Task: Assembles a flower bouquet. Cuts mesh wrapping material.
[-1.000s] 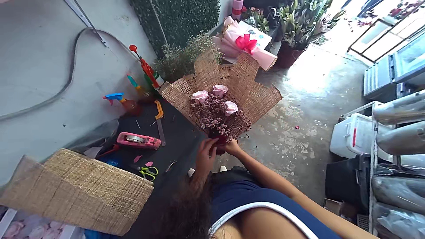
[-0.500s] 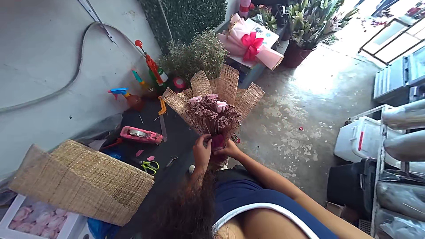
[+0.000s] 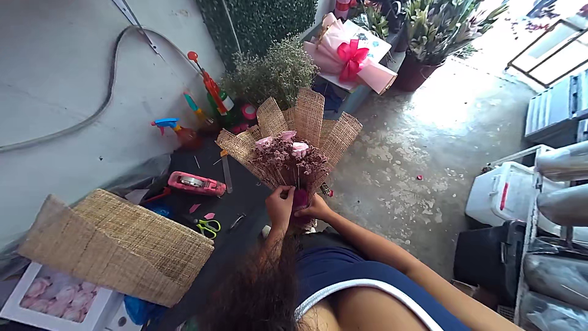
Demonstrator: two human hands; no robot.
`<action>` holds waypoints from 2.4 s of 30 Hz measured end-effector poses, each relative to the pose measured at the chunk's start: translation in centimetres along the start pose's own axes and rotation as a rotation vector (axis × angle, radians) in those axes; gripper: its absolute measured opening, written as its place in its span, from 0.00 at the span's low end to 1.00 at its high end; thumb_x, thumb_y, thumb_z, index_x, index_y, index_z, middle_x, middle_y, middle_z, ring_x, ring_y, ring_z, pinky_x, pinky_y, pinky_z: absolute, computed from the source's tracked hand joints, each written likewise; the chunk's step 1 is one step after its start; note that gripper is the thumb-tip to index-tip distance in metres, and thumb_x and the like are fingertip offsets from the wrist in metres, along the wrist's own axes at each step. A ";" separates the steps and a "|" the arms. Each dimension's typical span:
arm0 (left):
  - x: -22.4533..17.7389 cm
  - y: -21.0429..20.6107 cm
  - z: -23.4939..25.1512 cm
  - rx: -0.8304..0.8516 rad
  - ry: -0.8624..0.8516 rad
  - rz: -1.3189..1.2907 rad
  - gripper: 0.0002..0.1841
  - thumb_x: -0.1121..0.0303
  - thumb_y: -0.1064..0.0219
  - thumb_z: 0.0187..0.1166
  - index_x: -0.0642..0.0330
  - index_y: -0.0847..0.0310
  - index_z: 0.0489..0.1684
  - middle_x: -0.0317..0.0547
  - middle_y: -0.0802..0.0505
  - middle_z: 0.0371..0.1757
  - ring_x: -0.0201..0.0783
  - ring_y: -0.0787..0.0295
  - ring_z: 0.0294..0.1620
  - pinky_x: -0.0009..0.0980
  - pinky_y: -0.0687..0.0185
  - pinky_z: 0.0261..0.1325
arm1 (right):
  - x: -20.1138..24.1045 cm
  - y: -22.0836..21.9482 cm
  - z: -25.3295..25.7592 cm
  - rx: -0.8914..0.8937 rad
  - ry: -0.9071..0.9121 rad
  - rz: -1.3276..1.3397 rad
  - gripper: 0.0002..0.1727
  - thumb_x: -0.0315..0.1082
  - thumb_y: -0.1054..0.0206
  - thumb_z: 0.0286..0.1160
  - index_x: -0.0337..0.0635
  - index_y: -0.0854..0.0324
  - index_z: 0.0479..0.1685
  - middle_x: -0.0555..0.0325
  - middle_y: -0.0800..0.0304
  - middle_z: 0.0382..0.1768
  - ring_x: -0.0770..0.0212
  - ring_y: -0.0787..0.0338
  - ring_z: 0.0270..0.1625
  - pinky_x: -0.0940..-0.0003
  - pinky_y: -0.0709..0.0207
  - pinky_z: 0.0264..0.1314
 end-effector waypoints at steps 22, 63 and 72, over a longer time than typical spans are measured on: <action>0.2 -0.3 -0.4 -0.051 -0.144 -0.053 0.08 0.69 0.28 0.78 0.65 0.07 0.42 0.52 0.04 0.41 0.42 0.08 0.34 0.42 0.11 0.43 | 0.2 0.1 -0.2 0.014 -0.018 -0.044 0.59 0.44 0.09 0.44 0.29 0.38 0.81 0.38 0.18 0.69 0.52 0.17 0.73 0.53 0.29 0.81; 1.1 0.8 -3.2 0.193 0.026 -0.103 0.18 0.76 0.36 0.81 0.85 0.21 0.63 0.74 0.11 0.59 0.55 0.13 0.65 0.43 0.26 0.76 | 0.4 -0.9 -1.2 -0.032 -0.138 -0.341 0.27 0.37 0.43 0.90 0.25 0.29 0.79 0.30 0.25 0.78 0.41 0.29 0.85 0.51 0.44 0.89; 2.3 0.9 -3.3 0.181 0.129 -0.048 0.23 0.74 0.36 0.82 0.87 0.27 0.69 0.79 0.17 0.68 0.60 0.22 0.77 0.44 0.37 0.84 | 4.4 -0.3 -2.8 0.004 -0.156 -0.415 0.25 0.34 0.45 0.90 0.24 0.28 0.77 0.29 0.24 0.76 0.40 0.27 0.83 0.50 0.43 0.88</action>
Point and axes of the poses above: each hand's wrist, its own z-axis towards the middle knuckle, its own y-axis out of the back of the hand, x = y × z, the point moved 5 cm from there along z, towards the middle knuckle
